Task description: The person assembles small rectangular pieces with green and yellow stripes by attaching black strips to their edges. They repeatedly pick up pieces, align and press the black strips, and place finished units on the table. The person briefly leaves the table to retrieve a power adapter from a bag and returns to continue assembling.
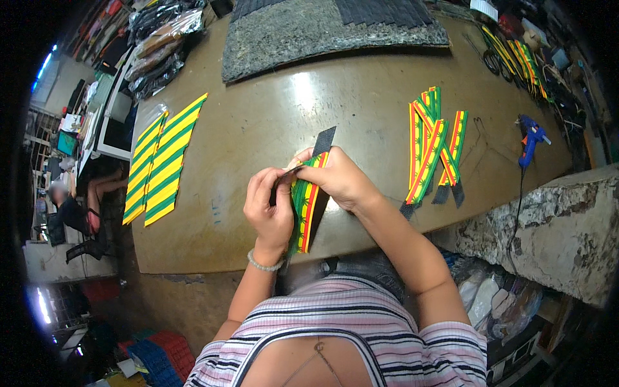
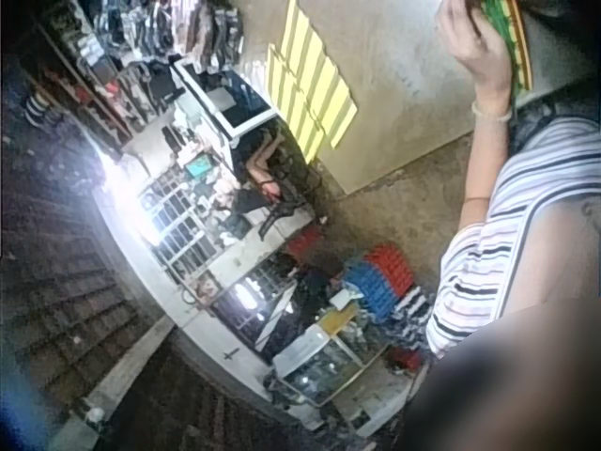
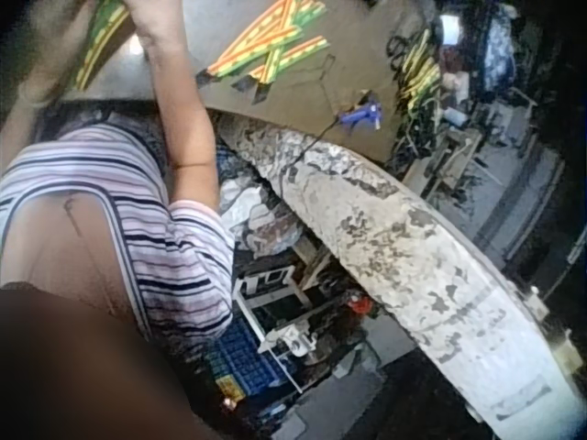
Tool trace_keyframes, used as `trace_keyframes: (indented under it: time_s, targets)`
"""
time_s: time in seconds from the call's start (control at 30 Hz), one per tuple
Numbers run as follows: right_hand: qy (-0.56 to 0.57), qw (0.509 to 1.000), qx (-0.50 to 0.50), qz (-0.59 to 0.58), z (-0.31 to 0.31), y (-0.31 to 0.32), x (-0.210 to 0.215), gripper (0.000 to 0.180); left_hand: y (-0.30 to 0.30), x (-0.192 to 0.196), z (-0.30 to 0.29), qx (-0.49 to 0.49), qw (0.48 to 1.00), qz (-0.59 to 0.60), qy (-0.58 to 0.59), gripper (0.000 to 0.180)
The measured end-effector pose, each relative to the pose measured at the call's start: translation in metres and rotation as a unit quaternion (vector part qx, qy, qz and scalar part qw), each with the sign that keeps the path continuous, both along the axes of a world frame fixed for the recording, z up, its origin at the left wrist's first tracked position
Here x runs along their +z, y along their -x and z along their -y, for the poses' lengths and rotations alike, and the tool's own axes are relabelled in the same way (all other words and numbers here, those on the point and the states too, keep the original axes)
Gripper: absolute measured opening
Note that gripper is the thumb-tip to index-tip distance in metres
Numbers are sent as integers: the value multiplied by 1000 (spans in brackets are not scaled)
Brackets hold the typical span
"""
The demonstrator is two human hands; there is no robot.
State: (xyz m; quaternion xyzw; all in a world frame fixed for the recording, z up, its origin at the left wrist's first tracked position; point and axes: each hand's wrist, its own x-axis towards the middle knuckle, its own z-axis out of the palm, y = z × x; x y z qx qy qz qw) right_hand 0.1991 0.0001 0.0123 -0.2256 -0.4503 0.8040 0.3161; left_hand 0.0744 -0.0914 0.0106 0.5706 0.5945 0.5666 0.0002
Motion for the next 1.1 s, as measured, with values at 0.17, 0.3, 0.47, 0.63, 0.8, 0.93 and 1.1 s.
trace_keyframes:
  time_s: [0.17, 0.3, 0.47, 0.63, 0.8, 0.93, 1.1]
  targets:
    - [-36, 997, -9, 66, -8, -3, 3, 12, 8, 0, 2, -32, 995, -83, -45, 18]
    - [-114, 972, -31, 203, -23, -7, -2, 18, 17, 17, 16, -270, 951, 147, 34, 24]
    - [-241, 898, -156, 333, -39, -8, -22, 30, 53, 49, 50, -504, 776, 375, -53, 10]
    - [-365, 743, -262, 497, -27, -2, -4, 41, 55, 39, 42, -283, 851, 443, 6, 17]
    - [-612, 677, -184, 366, 48, 9, 9, 42, 53, 20, -9, -185, 855, 475, 94, 36]
    - [-573, 722, -13, 388, 79, 18, -19, 41, 69, 12, 2, -159, 853, 351, 352, 46]
    - [-598, 718, -44, 354, 76, 16, -35, 38, 78, 0, 51, -128, 875, 222, 410, 29]
